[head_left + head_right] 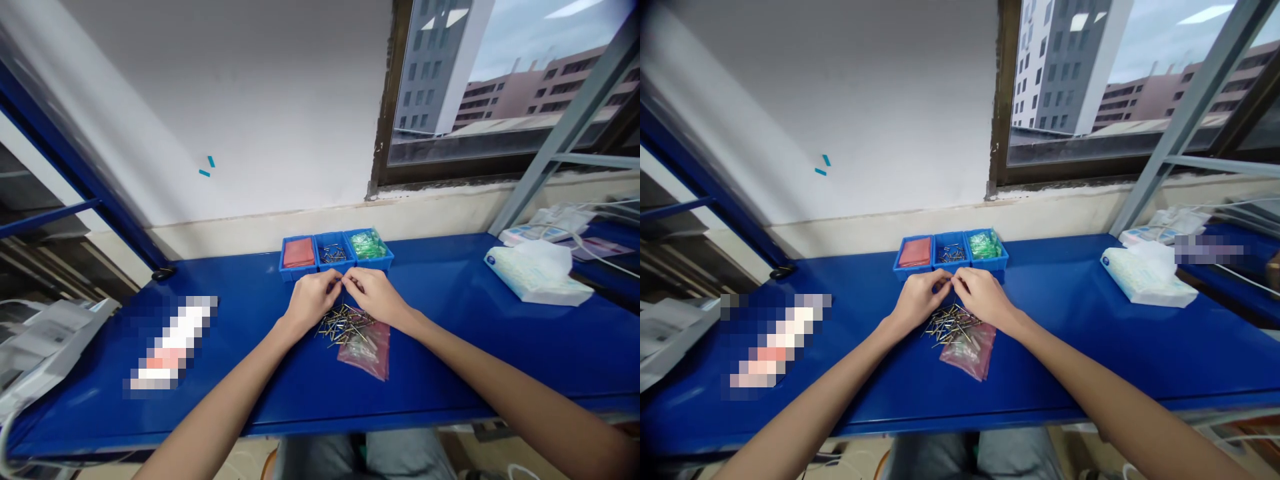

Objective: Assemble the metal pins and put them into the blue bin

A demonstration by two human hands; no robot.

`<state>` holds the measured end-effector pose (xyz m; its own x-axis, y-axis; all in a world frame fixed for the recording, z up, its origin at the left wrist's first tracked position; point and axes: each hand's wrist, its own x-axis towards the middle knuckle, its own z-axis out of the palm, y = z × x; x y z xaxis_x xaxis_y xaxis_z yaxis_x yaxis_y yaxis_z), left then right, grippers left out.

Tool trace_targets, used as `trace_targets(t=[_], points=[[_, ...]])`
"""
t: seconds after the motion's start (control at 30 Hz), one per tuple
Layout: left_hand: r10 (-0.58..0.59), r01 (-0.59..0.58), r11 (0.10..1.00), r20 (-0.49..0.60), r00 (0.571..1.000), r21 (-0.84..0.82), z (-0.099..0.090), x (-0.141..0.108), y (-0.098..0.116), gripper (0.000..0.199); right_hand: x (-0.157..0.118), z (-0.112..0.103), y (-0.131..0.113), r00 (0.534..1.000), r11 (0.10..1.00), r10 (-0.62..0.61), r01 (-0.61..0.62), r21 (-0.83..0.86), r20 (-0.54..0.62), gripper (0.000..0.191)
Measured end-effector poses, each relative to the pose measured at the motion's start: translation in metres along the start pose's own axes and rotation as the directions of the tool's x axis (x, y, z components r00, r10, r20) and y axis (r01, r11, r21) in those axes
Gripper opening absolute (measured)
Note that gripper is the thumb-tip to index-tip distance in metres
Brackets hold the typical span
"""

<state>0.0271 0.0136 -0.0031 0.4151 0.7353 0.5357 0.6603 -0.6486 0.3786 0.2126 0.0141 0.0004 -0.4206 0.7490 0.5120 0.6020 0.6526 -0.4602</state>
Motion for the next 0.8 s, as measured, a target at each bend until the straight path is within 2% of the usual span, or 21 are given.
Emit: trace_targets(t=[0.13, 0.23, 0.37, 0.5, 0.63, 0.8], points=[[-0.012, 0.016, 0.999, -0.095, 0.995, 0.042, 0.0, 0.0, -0.001, 0.008, 0.0, -0.001, -0.001, 1.0, 1.0, 0.006, -0.006, 0.011, 0.0, 0.026], [-0.047, 0.034, 0.995, -0.125, 0.991, -0.098, 0.0, 0.003, -0.001, 0.007, 0.002, -0.001, 0.004, 0.999, 0.998, 0.041, -0.041, 0.038, 0.002, 0.018], [-0.127, 0.088, 0.945, -0.106, 0.986, -0.316, 0.0, 0.005, 0.003, 0.009, 0.003, 0.002, 0.008, 0.998, 0.99, 0.066, -0.065, 0.125, -0.004, 0.015], [-0.129, 0.088, 0.922, -0.086, 0.988, -0.376, 0.0, 0.005, 0.006, 0.01, 0.004, 0.001, 0.006, 0.998, 0.984, 0.05, -0.044, 0.172, -0.033, 0.014], [-0.099, 0.052, 0.935, -0.117, 0.988, -0.351, 0.002, 0.004, 0.003, 0.011, 0.004, -0.001, 0.006, 0.997, 0.99, 0.042, -0.033, 0.136, -0.064, 0.014], [0.05, -0.061, 0.995, -0.128, 0.99, -0.08, 0.0, 0.003, -0.006, 0.01, 0.003, -0.003, 0.002, 0.995, 0.987, 0.059, -0.045, 0.154, -0.085, 0.014]])
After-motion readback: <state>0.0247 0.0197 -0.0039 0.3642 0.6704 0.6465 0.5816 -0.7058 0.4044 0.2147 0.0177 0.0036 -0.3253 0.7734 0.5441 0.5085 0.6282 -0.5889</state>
